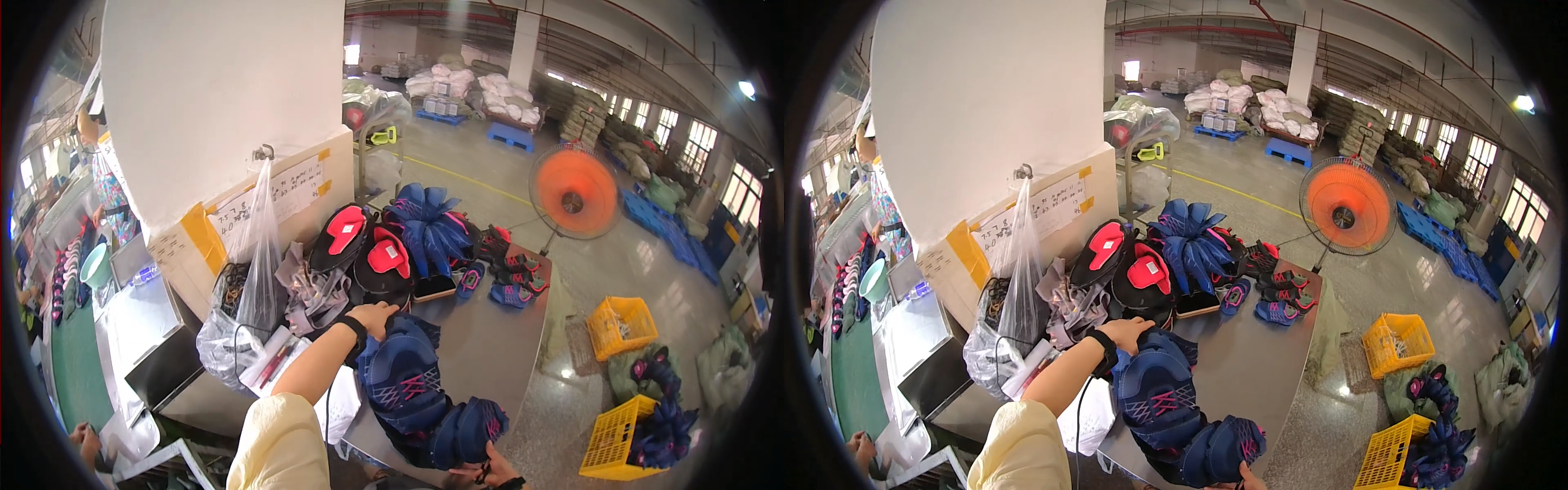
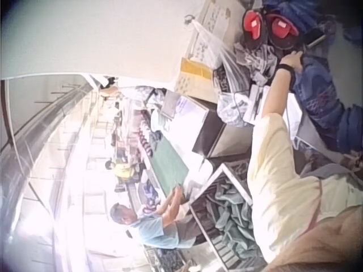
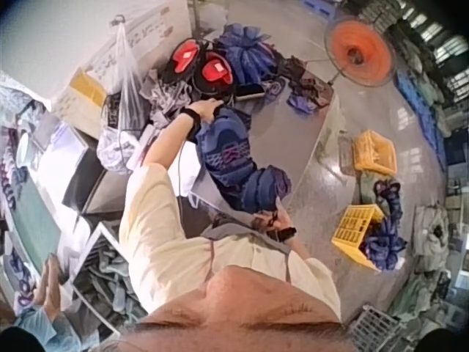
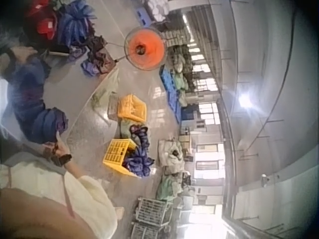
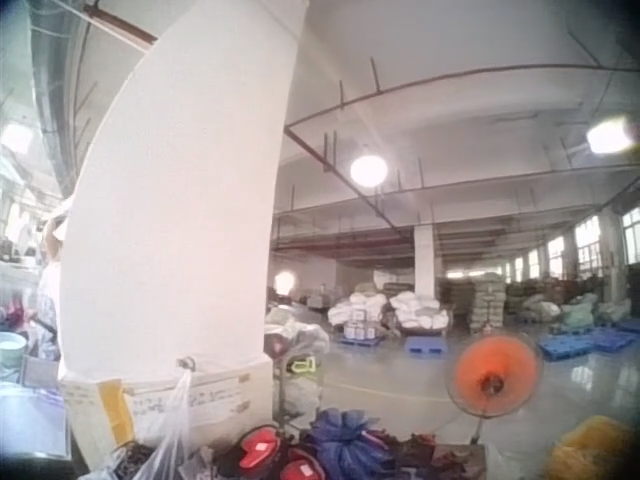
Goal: The recorder moves finished shoe uppers from a table to a yellow basket, then moves shoe lasts (molds) between bins and workstations in a shoe factory.
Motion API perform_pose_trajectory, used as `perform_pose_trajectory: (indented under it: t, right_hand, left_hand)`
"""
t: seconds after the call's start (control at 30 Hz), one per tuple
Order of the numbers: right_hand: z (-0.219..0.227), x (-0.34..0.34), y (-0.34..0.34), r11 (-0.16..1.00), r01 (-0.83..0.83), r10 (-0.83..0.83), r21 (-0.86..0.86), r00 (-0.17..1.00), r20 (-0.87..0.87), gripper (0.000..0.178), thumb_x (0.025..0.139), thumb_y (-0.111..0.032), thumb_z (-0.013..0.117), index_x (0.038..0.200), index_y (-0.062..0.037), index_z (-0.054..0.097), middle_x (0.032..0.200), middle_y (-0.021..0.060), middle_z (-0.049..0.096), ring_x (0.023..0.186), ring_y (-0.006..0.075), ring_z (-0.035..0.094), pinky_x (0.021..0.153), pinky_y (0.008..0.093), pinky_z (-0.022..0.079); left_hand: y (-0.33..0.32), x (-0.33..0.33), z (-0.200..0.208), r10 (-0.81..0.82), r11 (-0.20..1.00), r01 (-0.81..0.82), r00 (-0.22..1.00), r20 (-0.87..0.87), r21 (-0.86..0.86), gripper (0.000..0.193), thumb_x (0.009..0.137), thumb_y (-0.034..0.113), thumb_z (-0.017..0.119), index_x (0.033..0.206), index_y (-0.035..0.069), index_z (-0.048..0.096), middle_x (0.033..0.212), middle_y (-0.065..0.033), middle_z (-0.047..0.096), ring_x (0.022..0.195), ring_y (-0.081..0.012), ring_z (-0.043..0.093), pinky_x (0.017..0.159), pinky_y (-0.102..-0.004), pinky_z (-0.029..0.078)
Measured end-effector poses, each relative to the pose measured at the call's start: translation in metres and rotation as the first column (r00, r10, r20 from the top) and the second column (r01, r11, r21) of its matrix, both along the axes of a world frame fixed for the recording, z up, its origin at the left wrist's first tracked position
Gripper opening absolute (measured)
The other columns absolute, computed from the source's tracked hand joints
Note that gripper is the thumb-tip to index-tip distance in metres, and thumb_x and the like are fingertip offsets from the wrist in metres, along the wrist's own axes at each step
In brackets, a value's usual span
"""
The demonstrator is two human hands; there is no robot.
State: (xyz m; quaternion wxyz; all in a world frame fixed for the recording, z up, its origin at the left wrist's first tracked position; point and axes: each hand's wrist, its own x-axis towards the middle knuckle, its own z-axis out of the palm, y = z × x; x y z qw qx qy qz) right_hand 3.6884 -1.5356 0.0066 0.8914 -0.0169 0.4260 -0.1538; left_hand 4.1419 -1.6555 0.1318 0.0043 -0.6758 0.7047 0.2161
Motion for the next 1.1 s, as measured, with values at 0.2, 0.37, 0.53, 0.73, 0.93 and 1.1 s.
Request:
perform_pose_trajectory:
  t: [0.2,0.37,0.53,0.73,0.93,1.1]
  right_hand:
    - [-0.024,0.017,0.002,0.977,0.202,-0.210,0.071,0.971,0.115,0.082,0.077,-0.057,0.052,0.133,-0.0026,0.026,0.131,0.0235,0.034,0.105,0.0425,0.043,0.089,0.0496,0.042]
    - [-0.074,0.004,-0.006,0.982,0.184,-0.189,0.050,0.972,0.139,0.061,0.081,-0.048,0.053,0.118,-0.0015,0.040,0.106,0.0171,0.051,0.081,0.0268,0.050,0.064,0.0373,0.048]
    - [-0.048,0.017,0.001,0.991,0.131,-0.134,0.032,0.986,0.103,0.040,0.081,-0.040,0.057,0.094,-0.0027,0.049,0.072,0.0064,0.051,0.051,0.0152,0.037,0.043,0.0267,0.036]
    - [-0.009,0.036,-0.015,0.247,-0.286,-0.096,-0.926,0.944,-0.317,0.032,0.071,-0.021,0.054,0.097,-0.0013,0.058,0.099,0.0190,0.056,0.084,0.0285,0.057,0.070,0.0363,0.048]
    - [0.038,0.134,-0.029,0.107,0.020,0.161,-0.994,0.986,0.038,0.049,0.069,-0.021,0.064,0.110,0.0008,0.047,0.109,0.0143,0.050,0.096,0.0248,0.050,0.079,0.0366,0.044]
    - [0.083,0.270,-0.003,0.128,0.296,0.390,-0.947,0.862,0.323,0.068,0.067,-0.020,0.073,0.120,0.0025,0.038,0.118,0.0104,0.045,0.105,0.0218,0.045,0.087,0.0369,0.040]
  left_hand:
    - [-0.007,-0.029,-0.006,-0.132,0.991,0.133,0.990,0.042,-0.025,0.057,0.058,0.017,0.067,0.111,0.008,0.050,0.098,-0.0213,0.057,0.090,-0.0358,0.057,0.074,-0.0435,0.046]
    - [0.036,-0.100,0.025,-0.014,0.956,0.015,1.000,0.006,-0.292,0.037,0.064,0.017,0.065,0.100,0.010,0.056,0.079,-0.0173,0.062,0.076,-0.0341,0.060,0.062,-0.0436,0.047]
    - [0.098,-0.149,0.068,-0.073,0.901,0.014,0.990,-0.119,-0.434,0.042,0.057,0.021,0.072,0.091,0.007,0.052,0.087,-0.0099,0.060,0.080,-0.0321,0.059,0.064,-0.0419,0.046]
    - [0.194,-0.161,0.143,-0.088,0.668,0.052,0.996,-0.010,-0.742,0.044,0.054,0.019,0.072,0.090,0.008,0.047,0.089,-0.0054,0.053,0.060,-0.0254,0.058,0.049,-0.0358,0.045]
    - [0.344,-0.109,0.191,0.286,0.244,0.135,0.936,0.204,-0.960,0.016,0.066,0.018,0.061,0.078,0.013,0.053,0.096,-0.0017,0.060,0.040,-0.0095,0.046,0.034,-0.0240,0.032]
    - [0.448,-0.024,0.183,0.434,0.009,-0.002,0.901,0.002,-1.000,0.026,0.067,0.023,0.070,0.071,0.007,0.049,0.084,-0.0080,0.064,0.047,-0.0147,0.055,0.038,-0.0234,0.038]
